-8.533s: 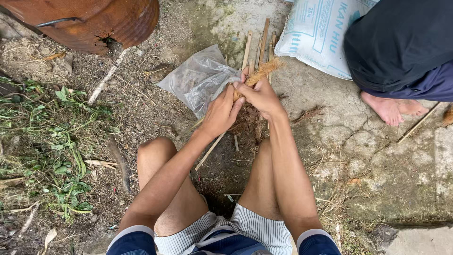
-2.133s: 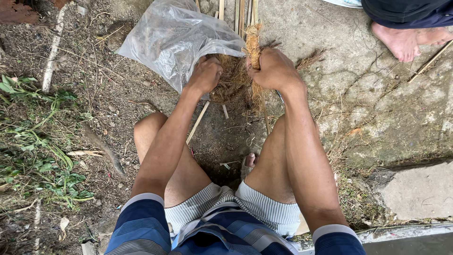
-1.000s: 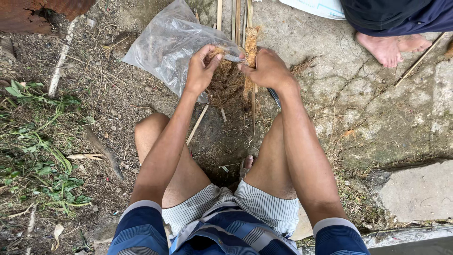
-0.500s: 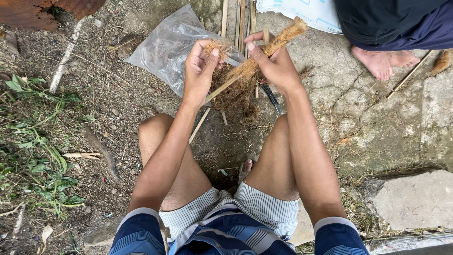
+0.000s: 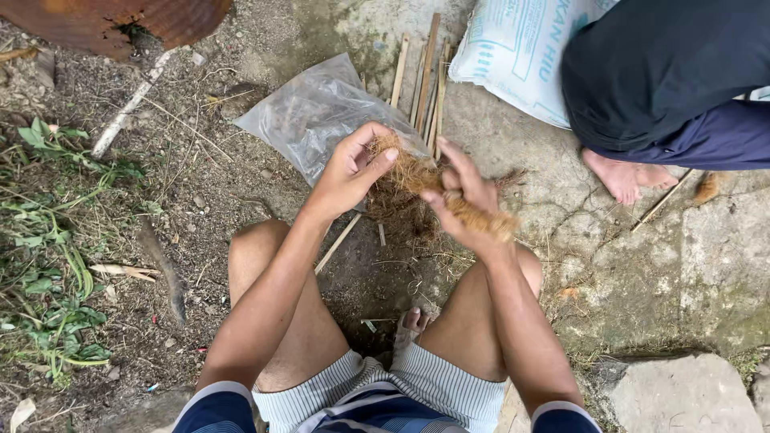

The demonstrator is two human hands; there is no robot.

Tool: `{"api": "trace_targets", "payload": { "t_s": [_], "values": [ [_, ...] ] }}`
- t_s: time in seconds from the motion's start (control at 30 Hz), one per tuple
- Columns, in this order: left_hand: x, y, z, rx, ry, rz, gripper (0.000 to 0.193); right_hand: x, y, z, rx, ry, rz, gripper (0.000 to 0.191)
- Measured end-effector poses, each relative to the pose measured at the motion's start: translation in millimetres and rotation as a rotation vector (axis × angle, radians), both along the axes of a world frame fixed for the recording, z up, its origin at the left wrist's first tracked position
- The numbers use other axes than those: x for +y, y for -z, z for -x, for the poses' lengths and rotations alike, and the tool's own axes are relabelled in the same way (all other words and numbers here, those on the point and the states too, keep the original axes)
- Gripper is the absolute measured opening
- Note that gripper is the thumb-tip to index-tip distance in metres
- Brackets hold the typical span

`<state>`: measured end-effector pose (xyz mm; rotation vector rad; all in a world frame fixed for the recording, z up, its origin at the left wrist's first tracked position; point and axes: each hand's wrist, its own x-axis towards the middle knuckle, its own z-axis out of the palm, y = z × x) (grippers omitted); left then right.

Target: The person sits on the ground and assembles a broom by hand, wrapping fibrous material around a wooden stick. They repeatedly add more fibers from a plastic bag and secure them by twisting and pressing the bundle along the stick.

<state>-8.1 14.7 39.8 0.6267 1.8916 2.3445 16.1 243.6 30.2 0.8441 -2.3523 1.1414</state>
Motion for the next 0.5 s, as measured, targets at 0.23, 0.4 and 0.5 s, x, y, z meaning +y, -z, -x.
{"api": "trace_targets", "payload": {
  "t_s": [0.23,0.4,0.5],
  "values": [
    [-20.8,-13.8,-13.3,0.24,0.148,0.046,0.027,-11.1,7.6,-23.0,0.48,-0.239,-0.176,0.051],
    [-25.4,-19.8,-26.6,0.333,0.211,0.204,0.012,-22.1,-13.7,-34.7,0.856,-0.231,-0.282,0.049],
    [-22.4,-24.8,-31.5,0.377,0.193,0.233,0.013,-33.6,-20.3,-39.2,0.883,-0.216,-0.231,0.036]
  ]
}}
